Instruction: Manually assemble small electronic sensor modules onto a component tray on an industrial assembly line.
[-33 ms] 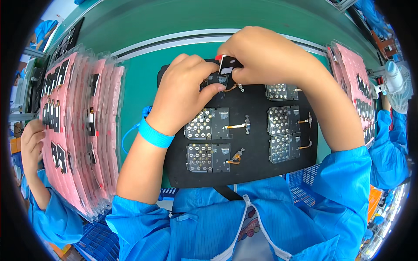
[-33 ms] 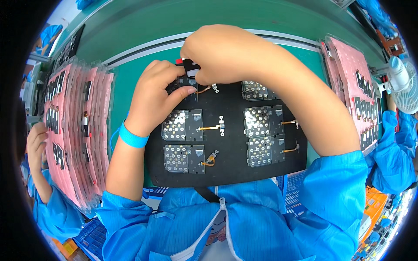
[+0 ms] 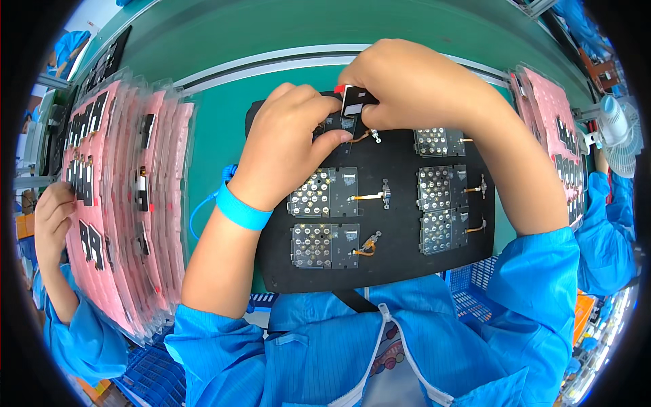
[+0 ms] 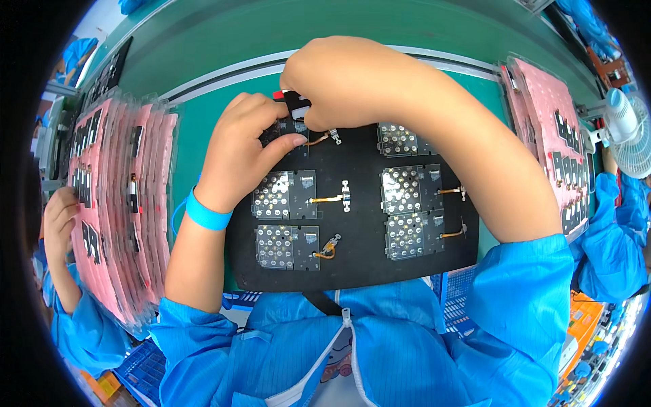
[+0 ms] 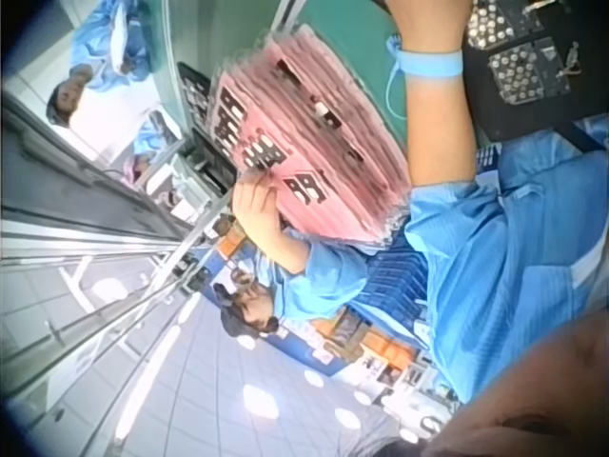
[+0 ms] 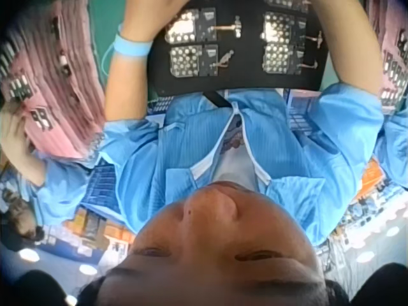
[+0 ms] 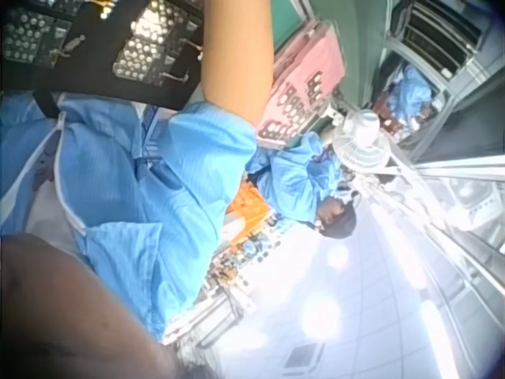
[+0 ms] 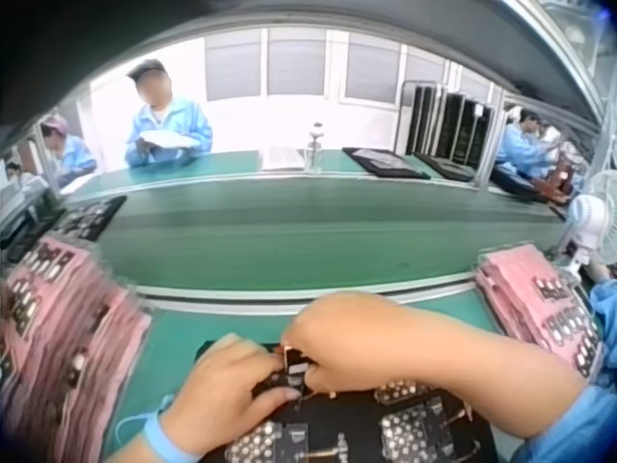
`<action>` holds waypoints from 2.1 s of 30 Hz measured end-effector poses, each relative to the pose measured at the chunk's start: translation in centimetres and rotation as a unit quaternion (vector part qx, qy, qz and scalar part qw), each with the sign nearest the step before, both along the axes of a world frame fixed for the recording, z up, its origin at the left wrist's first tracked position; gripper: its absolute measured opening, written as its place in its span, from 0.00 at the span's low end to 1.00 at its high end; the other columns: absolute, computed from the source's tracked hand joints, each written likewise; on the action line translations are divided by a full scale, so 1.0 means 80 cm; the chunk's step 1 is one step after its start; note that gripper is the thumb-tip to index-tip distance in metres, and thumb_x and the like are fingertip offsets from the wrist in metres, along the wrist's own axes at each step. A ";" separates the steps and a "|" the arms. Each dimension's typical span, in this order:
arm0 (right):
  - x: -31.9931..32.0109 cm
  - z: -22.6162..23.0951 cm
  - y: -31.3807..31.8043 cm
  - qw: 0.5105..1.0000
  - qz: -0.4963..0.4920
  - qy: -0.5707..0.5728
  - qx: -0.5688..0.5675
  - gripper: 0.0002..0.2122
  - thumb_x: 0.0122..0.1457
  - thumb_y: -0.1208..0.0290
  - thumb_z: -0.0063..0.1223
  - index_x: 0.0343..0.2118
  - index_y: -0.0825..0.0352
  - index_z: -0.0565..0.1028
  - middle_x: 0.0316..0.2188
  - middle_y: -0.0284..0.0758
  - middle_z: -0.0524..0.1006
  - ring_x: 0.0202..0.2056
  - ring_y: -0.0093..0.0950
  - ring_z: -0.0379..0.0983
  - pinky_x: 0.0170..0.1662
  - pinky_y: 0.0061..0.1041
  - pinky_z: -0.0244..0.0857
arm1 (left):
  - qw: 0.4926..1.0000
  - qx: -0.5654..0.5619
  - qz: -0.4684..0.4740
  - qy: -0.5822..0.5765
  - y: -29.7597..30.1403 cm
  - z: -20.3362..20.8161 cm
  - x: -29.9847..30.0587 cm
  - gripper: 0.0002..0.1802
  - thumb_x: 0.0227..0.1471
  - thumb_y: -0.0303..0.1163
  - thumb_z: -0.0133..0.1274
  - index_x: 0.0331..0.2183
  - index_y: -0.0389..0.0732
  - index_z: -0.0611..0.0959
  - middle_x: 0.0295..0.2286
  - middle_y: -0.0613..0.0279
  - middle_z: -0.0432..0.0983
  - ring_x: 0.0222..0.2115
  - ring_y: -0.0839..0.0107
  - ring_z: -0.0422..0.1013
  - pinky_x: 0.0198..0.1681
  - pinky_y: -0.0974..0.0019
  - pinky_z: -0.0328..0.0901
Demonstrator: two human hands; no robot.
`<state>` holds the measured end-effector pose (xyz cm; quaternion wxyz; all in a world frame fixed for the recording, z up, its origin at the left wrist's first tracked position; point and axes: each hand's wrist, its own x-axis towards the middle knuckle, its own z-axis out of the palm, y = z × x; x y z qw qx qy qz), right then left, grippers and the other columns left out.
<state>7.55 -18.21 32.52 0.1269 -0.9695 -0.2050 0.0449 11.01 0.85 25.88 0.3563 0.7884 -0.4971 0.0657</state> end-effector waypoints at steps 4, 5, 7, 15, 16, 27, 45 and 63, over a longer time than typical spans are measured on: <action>0.005 0.005 0.008 0.999 0.006 0.022 -0.023 0.10 0.36 0.74 0.59 0.22 0.74 0.75 0.19 0.46 0.74 0.24 0.44 0.74 0.29 0.38 0.67 | 1.000 -0.001 -0.004 0.003 0.002 0.000 0.000 0.17 0.35 0.29 0.66 0.30 0.34 0.79 0.26 0.56 0.71 0.29 0.57 0.65 0.33 0.59 0.61; 0.006 0.001 0.007 1.000 -0.003 0.025 -0.012 0.10 0.36 0.74 0.59 0.23 0.74 0.76 0.19 0.46 0.74 0.24 0.44 0.74 0.29 0.38 0.67 | 1.000 -0.002 -0.003 0.004 0.002 -0.002 0.001 0.17 0.35 0.29 0.66 0.30 0.34 0.79 0.26 0.56 0.71 0.29 0.57 0.65 0.33 0.59 0.61; 0.006 -0.001 0.006 1.000 -0.010 0.029 0.000 0.10 0.36 0.74 0.59 0.23 0.74 0.76 0.20 0.46 0.74 0.25 0.43 0.74 0.29 0.38 0.67 | 1.000 -0.017 -0.002 0.007 0.002 -0.005 0.002 0.17 0.35 0.29 0.66 0.30 0.34 0.79 0.25 0.56 0.71 0.29 0.57 0.65 0.33 0.59 0.61; 0.003 -0.007 0.003 1.000 0.006 -0.006 0.018 0.10 0.39 0.73 0.58 0.24 0.74 0.76 0.21 0.46 0.75 0.27 0.44 0.75 0.31 0.37 0.68 | 0.996 -0.031 0.041 0.078 -0.004 -0.003 -0.002 0.09 0.40 0.29 0.63 0.27 0.36 0.82 0.22 0.56 0.72 0.27 0.56 0.67 0.31 0.58 0.62; 0.003 -0.007 0.002 1.000 0.003 -0.006 0.017 0.10 0.39 0.73 0.58 0.24 0.74 0.76 0.21 0.46 0.75 0.27 0.44 0.75 0.31 0.37 0.68 | 0.991 -0.045 0.054 0.118 -0.006 -0.004 -0.003 0.08 0.41 0.29 0.62 0.26 0.36 0.82 0.21 0.56 0.73 0.26 0.56 0.68 0.31 0.58 0.62; -0.047 0.039 -0.195 0.972 -0.235 -0.016 0.005 0.18 0.53 0.64 0.58 0.44 0.68 0.73 0.28 0.34 0.74 0.30 0.23 0.71 0.33 0.24 0.64 | 0.990 0.052 0.059 0.120 -0.002 -0.006 -0.007 0.45 0.40 0.31 0.64 0.57 0.29 0.62 0.29 0.53 0.72 0.32 0.55 0.67 0.38 0.57 0.63; -0.215 0.011 -0.392 0.748 -0.656 0.071 -0.068 0.11 0.42 0.67 0.64 0.22 0.70 0.76 0.12 0.34 0.70 0.13 0.26 0.66 0.16 0.28 0.61 | 0.983 0.180 -0.037 0.024 0.032 0.053 -0.067 0.23 0.31 0.28 0.67 0.34 0.36 0.78 0.30 0.52 0.71 0.34 0.51 0.68 0.36 0.55 0.64; -0.229 -0.010 -0.420 0.785 -0.616 -0.034 -0.060 0.13 0.38 0.66 0.67 0.23 0.71 0.78 0.17 0.33 0.74 0.22 0.24 0.71 0.26 0.27 0.62 | 0.984 0.130 -0.055 0.107 0.036 0.035 -0.068 0.22 0.33 0.21 0.65 0.35 0.39 0.77 0.32 0.56 0.67 0.35 0.56 0.68 0.38 0.61 0.64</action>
